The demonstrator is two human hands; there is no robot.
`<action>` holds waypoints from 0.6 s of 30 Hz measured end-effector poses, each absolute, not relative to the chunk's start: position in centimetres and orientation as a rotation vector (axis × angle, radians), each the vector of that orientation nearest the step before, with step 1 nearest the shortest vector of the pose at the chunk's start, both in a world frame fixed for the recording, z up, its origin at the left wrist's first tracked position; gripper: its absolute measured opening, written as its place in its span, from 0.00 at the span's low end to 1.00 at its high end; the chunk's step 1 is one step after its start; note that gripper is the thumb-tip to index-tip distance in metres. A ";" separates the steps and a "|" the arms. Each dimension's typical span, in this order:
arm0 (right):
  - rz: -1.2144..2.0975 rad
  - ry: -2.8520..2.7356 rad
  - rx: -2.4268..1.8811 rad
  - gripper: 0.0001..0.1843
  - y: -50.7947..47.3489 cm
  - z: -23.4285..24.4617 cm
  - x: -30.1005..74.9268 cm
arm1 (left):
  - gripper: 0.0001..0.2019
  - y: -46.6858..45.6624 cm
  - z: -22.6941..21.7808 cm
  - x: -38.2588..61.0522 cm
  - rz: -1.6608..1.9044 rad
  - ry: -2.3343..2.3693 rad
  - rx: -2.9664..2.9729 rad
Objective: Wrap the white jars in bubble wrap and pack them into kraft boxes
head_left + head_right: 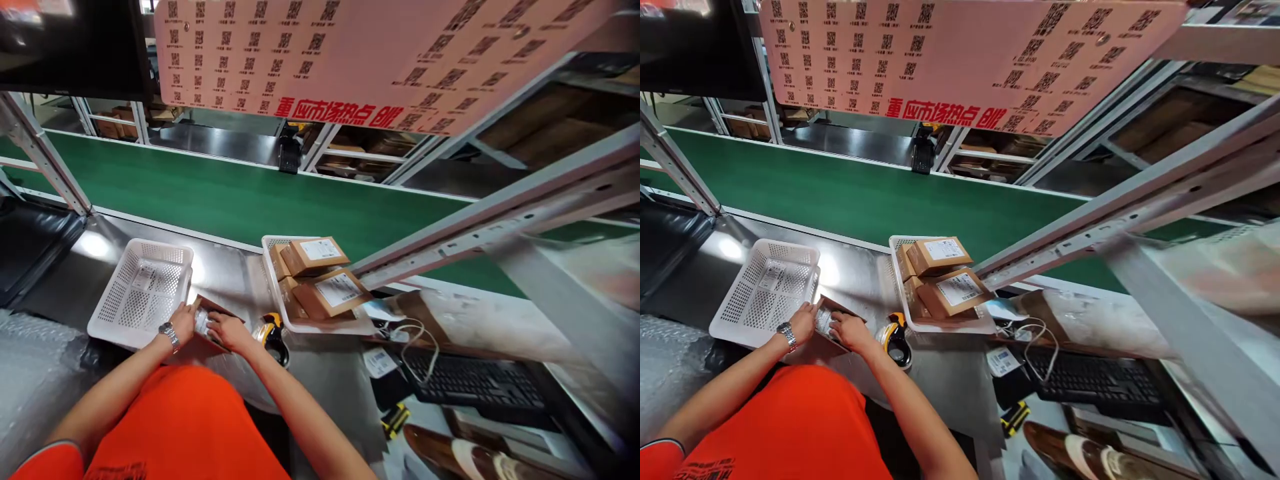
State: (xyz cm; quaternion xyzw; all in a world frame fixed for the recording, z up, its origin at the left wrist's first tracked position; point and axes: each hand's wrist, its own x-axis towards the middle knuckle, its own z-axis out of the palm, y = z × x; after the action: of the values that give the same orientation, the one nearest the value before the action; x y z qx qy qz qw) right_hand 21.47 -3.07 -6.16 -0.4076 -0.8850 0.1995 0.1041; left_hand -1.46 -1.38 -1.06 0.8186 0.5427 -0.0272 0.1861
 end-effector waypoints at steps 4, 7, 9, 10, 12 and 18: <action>0.579 -2.534 -1.275 0.12 -4.4 -7.0 22.0 | 0.27 -1.3 -2.1 -1.1 -0.101 1.437 2.280; 0.601 -2.419 -1.308 0.14 -5.6 -7.6 22.7 | 0.27 -2.0 -2.7 -1.4 -0.110 1.412 2.238; 0.674 -2.348 -1.303 0.16 -6.0 -7.9 23.1 | 0.29 -2.8 -2.8 -1.8 -0.115 1.372 2.219; 0.730 -2.304 -1.301 0.16 -6.2 -8.0 23.2 | 0.33 -3.1 -2.8 -1.9 -0.118 1.341 2.212; 0.828 -2.233 -1.310 0.16 -6.3 -8.1 23.4 | 0.43 -3.3 -2.6 -1.8 -0.128 1.285 2.203; 1.097 -2.112 -1.307 0.22 -5.0 -7.9 23.9 | 0.27 -1.1 -2.0 0.5 -0.100 1.356 2.079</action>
State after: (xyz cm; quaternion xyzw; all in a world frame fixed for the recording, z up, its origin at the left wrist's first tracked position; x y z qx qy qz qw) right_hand 23.86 -5.05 -7.94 -0.4703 -0.7603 0.3950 0.2114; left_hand 0.47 -1.05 -1.97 0.7920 0.5165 -0.0379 0.3232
